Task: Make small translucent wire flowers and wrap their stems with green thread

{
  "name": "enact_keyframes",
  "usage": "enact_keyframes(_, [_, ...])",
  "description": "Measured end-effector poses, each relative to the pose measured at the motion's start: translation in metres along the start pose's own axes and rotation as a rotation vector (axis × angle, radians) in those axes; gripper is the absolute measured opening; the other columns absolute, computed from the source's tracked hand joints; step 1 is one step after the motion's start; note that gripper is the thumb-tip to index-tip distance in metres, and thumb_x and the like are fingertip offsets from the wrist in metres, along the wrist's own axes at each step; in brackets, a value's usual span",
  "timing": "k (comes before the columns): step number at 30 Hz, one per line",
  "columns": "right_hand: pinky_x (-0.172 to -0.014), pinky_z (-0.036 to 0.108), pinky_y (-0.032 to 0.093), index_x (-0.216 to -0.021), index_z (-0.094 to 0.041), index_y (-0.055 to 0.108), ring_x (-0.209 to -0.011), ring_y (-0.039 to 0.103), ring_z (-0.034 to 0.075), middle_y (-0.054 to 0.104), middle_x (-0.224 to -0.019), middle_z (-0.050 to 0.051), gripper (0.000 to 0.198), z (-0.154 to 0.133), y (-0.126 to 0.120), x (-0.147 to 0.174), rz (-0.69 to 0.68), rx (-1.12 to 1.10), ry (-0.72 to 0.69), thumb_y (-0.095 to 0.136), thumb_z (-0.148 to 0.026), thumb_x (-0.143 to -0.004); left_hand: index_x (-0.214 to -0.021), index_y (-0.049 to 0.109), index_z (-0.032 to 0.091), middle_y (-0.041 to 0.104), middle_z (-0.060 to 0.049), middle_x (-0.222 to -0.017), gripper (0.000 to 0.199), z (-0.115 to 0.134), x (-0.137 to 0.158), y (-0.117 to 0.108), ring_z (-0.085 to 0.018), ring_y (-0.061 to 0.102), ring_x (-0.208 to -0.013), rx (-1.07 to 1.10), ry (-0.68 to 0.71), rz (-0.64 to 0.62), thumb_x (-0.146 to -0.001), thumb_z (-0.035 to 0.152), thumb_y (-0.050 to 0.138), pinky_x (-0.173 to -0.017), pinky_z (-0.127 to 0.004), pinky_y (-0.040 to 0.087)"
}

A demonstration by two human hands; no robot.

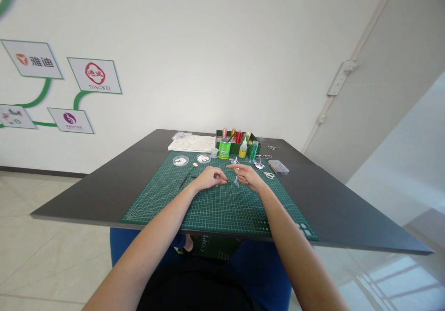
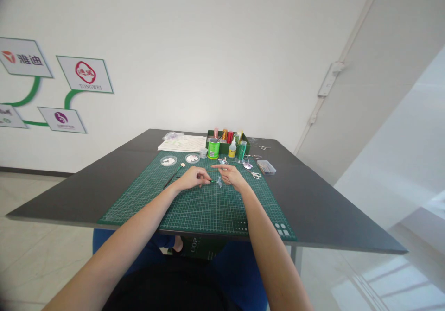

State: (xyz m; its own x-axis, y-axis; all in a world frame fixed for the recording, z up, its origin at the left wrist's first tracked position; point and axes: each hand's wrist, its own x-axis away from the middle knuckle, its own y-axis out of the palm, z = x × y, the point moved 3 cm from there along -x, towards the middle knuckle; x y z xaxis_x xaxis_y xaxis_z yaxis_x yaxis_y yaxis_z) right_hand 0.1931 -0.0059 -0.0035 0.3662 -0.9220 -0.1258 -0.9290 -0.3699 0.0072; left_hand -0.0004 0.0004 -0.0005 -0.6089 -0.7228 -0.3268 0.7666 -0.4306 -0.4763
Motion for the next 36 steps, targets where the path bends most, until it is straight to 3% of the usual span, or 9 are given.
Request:
enact_keyframes(13, [-0.039, 0.022, 0.011, -0.12, -0.007, 0.068, -0.036, 0.017, 0.006, 0.029, -0.037, -0.013, 0.055, 0.009, -0.002, -0.004, 0.053, 0.063, 0.101, 0.066, -0.033, -0.073, -0.081, 0.071, 0.012, 0.063, 0.0, -0.059, 0.022, 0.004, 0.0, -0.002, -0.01, 0.057, -0.049, 0.089, -0.027, 0.059, -0.074, 0.031, 0.08, -0.055, -0.023, 0.045])
enact_keyframes(19, [-0.039, 0.022, 0.014, -0.121, -0.007, 0.068, -0.034, 0.021, 0.006, 0.03, -0.036, -0.013, 0.057, 0.012, -0.003, -0.004, 0.046, 0.115, 0.11, 0.063, -0.028, -0.069, -0.096, 0.069, 0.012, 0.065, 0.0, -0.071, 0.035, 0.0, -0.002, -0.003, -0.008, 0.055, -0.051, 0.201, 0.005, 0.099, -0.073, 0.036, 0.08, -0.052, -0.021, 0.044])
enact_keyframes(26, [-0.039, 0.021, 0.015, -0.122, -0.01, 0.066, -0.034, 0.021, 0.006, 0.032, -0.04, -0.014, 0.053, 0.014, -0.002, -0.003, -0.015, 0.095, 0.108, 0.062, -0.028, -0.072, -0.107, 0.075, 0.013, 0.065, -0.001, -0.074, 0.034, 0.005, -0.001, -0.007, -0.007, 0.053, -0.052, 0.118, 0.03, 0.112, -0.08, 0.035, 0.074, -0.053, -0.021, 0.042])
enact_keyframes(36, [-0.037, 0.02, 0.017, -0.105, -0.014, 0.065, -0.034, 0.025, 0.006, 0.036, -0.041, -0.013, 0.037, 0.018, -0.002, -0.004, -0.055, 0.11, 0.123, 0.069, -0.032, -0.074, -0.098, 0.077, 0.012, 0.067, -0.004, -0.08, 0.024, 0.0, -0.003, -0.01, -0.008, 0.054, -0.052, 0.066, 0.06, 0.17, -0.083, 0.03, 0.072, -0.054, -0.022, 0.042])
